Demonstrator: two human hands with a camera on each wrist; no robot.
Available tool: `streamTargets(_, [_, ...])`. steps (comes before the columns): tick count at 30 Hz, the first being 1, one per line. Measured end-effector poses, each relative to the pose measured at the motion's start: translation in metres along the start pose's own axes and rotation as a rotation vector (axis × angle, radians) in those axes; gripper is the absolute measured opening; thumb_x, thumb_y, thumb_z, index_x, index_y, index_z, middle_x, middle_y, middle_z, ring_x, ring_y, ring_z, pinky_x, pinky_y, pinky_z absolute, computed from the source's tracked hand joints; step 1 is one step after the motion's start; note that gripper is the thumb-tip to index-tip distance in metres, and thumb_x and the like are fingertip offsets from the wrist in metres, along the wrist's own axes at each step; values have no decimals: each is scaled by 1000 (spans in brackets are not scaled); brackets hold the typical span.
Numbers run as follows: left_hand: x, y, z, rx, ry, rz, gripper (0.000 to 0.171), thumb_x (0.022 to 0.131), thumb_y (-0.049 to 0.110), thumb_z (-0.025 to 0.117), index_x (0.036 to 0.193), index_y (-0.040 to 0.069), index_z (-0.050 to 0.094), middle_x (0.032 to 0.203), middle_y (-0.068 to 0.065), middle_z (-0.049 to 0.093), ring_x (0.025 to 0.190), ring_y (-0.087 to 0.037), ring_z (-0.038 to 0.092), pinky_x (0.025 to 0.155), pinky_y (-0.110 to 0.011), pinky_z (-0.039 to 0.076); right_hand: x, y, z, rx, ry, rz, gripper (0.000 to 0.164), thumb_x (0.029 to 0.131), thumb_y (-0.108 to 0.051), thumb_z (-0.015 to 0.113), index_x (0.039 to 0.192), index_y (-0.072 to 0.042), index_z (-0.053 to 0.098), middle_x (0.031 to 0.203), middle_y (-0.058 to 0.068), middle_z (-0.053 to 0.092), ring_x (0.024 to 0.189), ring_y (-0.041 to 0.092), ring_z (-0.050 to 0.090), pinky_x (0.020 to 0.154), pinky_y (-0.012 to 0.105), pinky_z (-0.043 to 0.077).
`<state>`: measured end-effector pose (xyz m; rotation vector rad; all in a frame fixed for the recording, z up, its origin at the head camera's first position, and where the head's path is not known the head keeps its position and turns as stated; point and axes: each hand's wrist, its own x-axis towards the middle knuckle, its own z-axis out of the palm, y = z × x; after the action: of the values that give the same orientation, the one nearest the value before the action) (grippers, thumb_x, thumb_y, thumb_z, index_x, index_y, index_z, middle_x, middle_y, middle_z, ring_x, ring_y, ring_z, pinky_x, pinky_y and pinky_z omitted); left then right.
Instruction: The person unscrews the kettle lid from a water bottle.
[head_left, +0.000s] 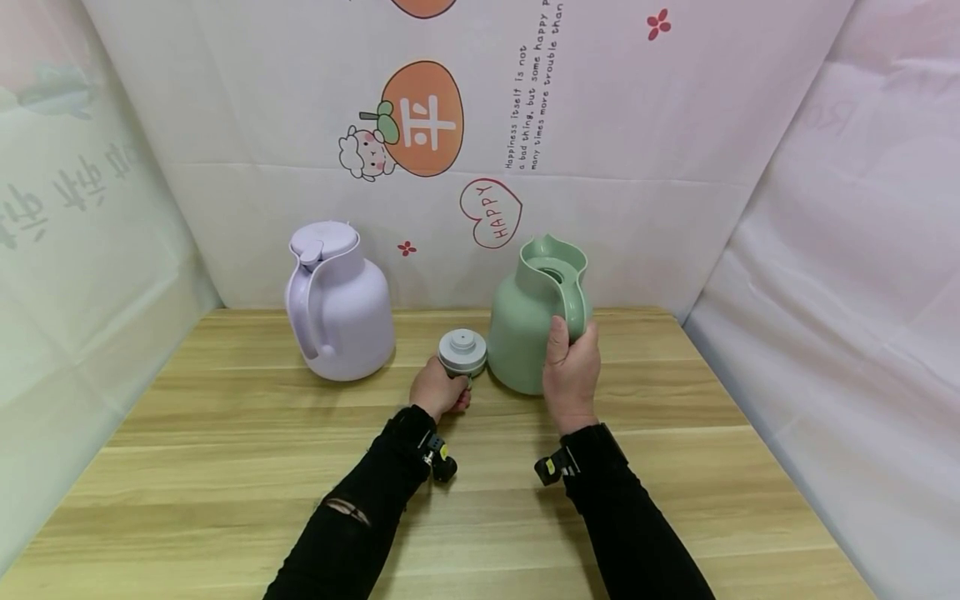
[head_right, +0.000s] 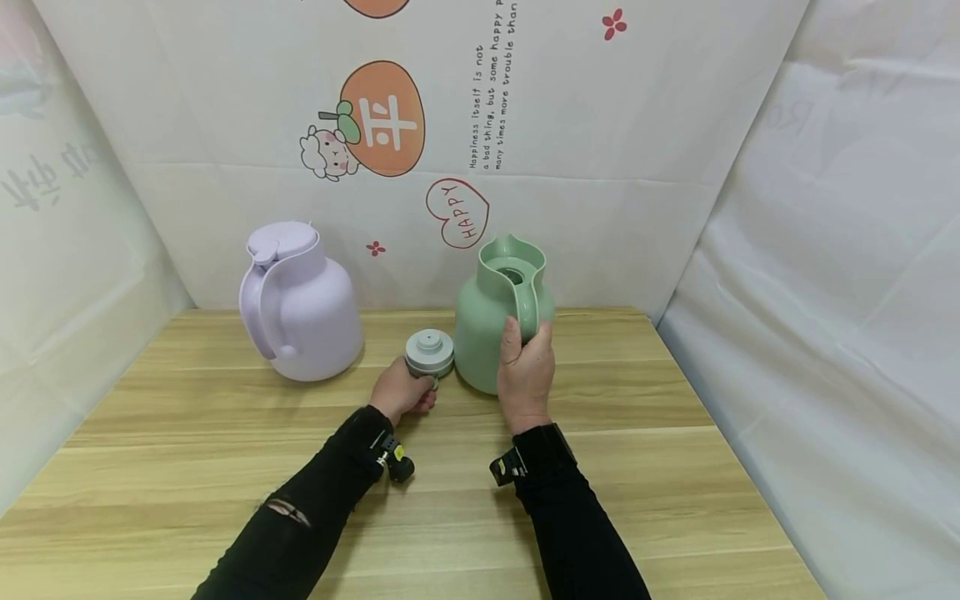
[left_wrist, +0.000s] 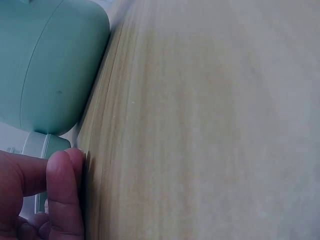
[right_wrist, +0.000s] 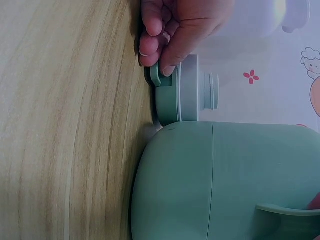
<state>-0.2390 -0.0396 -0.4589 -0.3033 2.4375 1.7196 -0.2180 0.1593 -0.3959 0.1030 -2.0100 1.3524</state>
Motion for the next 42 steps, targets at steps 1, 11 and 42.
streamTargets(1, [0,0,0,-2,-1,-3,18,97,4,66,112,1,59,71,-11,72,53,-15,68,51,-28,59,0,0,0,0,0,0,69,108,-55,44,135,8,49,117,26,66,108,39,66,90,54,53])
streamTargets(11, [-1,1,-1,4,-7,19,14,97,4,65,111,0,61,71,-11,72,53,-16,69,52,-29,59,1,0,0,-15,4,2,70,108,-57,43,129,9,50,112,27,65,103,41,66,87,54,53])
streamTargets(42, [-5,4,-2,-38,-16,0,19,98,3,64,117,1,59,74,-12,73,57,-17,71,56,-30,61,3,0,0,2,2,1,66,108,-51,46,137,8,48,121,26,65,112,40,65,93,55,52])
